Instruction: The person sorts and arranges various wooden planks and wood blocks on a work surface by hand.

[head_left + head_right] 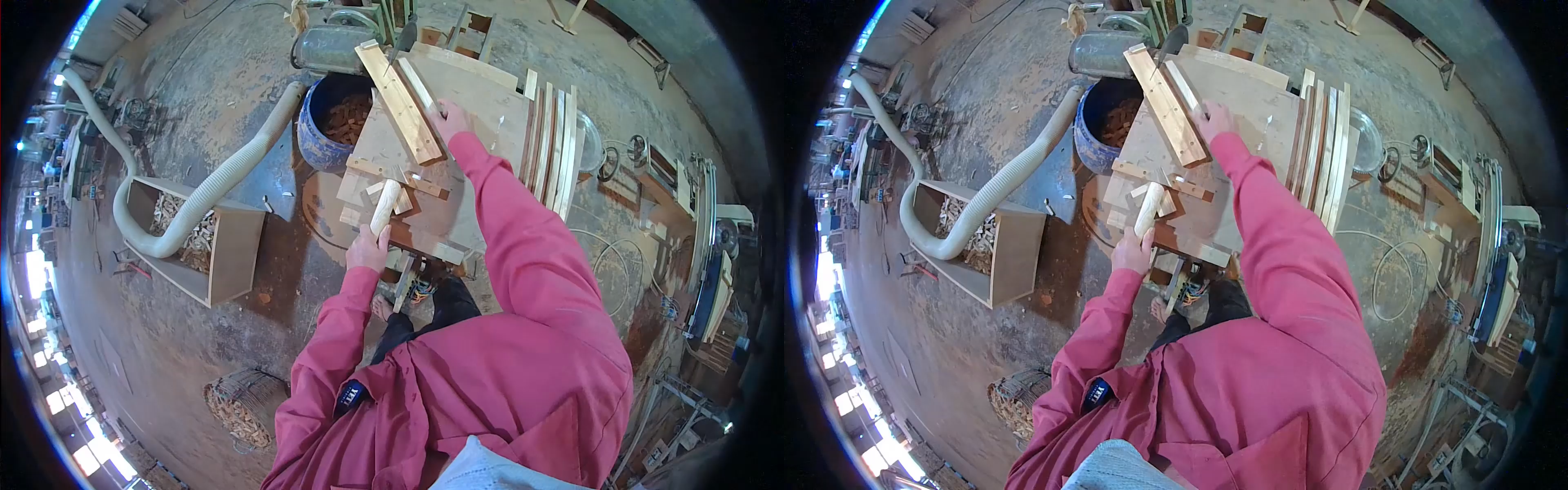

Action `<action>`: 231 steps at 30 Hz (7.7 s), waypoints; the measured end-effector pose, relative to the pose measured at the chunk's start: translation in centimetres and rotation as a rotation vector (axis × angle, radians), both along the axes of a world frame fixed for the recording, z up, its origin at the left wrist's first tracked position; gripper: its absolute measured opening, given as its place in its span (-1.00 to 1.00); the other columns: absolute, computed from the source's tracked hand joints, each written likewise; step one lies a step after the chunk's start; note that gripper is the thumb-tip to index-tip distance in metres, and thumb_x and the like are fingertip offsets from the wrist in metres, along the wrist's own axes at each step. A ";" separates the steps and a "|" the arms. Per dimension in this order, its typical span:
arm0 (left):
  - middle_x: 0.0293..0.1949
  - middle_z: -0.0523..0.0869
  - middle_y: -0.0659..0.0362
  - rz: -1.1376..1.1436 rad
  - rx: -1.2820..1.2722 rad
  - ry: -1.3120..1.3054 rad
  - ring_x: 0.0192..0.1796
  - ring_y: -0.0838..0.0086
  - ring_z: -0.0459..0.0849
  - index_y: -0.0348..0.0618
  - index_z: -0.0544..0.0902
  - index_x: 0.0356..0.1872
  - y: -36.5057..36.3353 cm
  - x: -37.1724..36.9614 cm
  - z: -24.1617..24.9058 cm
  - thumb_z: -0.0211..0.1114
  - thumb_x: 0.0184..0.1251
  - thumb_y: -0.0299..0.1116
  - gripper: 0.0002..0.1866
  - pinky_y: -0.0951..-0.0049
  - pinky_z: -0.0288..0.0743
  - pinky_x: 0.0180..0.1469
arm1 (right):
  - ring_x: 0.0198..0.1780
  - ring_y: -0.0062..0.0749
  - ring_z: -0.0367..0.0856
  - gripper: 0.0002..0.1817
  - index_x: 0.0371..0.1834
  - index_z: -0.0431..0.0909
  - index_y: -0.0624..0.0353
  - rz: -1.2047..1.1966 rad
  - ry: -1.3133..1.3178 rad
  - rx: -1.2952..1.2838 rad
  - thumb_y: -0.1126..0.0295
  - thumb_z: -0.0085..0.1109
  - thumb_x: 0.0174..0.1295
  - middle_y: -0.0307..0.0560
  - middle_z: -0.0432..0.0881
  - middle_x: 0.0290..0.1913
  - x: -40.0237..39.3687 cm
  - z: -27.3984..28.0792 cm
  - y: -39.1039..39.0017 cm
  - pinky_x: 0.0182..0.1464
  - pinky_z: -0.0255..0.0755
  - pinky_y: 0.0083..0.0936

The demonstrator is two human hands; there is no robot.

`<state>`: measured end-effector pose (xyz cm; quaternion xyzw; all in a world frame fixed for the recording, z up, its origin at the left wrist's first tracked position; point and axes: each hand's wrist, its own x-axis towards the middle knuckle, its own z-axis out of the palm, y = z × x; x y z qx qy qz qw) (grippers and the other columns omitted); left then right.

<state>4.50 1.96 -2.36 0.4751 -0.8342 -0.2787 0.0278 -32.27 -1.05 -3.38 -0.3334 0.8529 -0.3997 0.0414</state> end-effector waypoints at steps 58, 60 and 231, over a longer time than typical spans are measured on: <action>-0.30 0.75 -0.30 0.016 0.079 -0.045 -0.20 -0.29 0.74 -0.26 0.46 -0.12 0.0 0.0 3.0 0.18 0.56 0.10 -0.49 -0.22 0.59 -0.12 | 0.07 0.08 0.69 -0.62 0.04 0.80 0.07 0.032 -0.005 0.100 0.05 0.30 0.37 0.18 0.73 -0.01 1.0 0.1 -0.5 0.14 0.54 -0.15; -0.33 0.76 -0.26 0.014 0.053 -0.044 -0.25 -0.25 0.75 -0.24 0.47 -0.16 0.1 0.2 3.0 0.18 0.56 0.11 -0.49 -0.19 0.60 -0.19 | 0.07 0.10 0.72 -0.62 0.07 0.79 0.06 0.106 -0.225 0.107 0.07 0.26 0.39 0.21 0.75 -0.02 0.5 1.1 -2.7 0.14 0.56 -0.16; -0.33 0.74 -0.27 -0.015 0.016 -0.083 -0.22 -0.30 0.73 -0.23 0.46 -0.13 1.0 0.8 6.4 0.14 0.58 0.16 -0.47 -0.24 0.56 -0.17 | 0.07 0.03 0.60 -0.50 0.25 0.53 0.10 -0.342 0.324 0.616 0.19 0.36 0.29 0.04 0.66 -0.02 -2.0 7.8 23.5 0.16 0.44 -0.01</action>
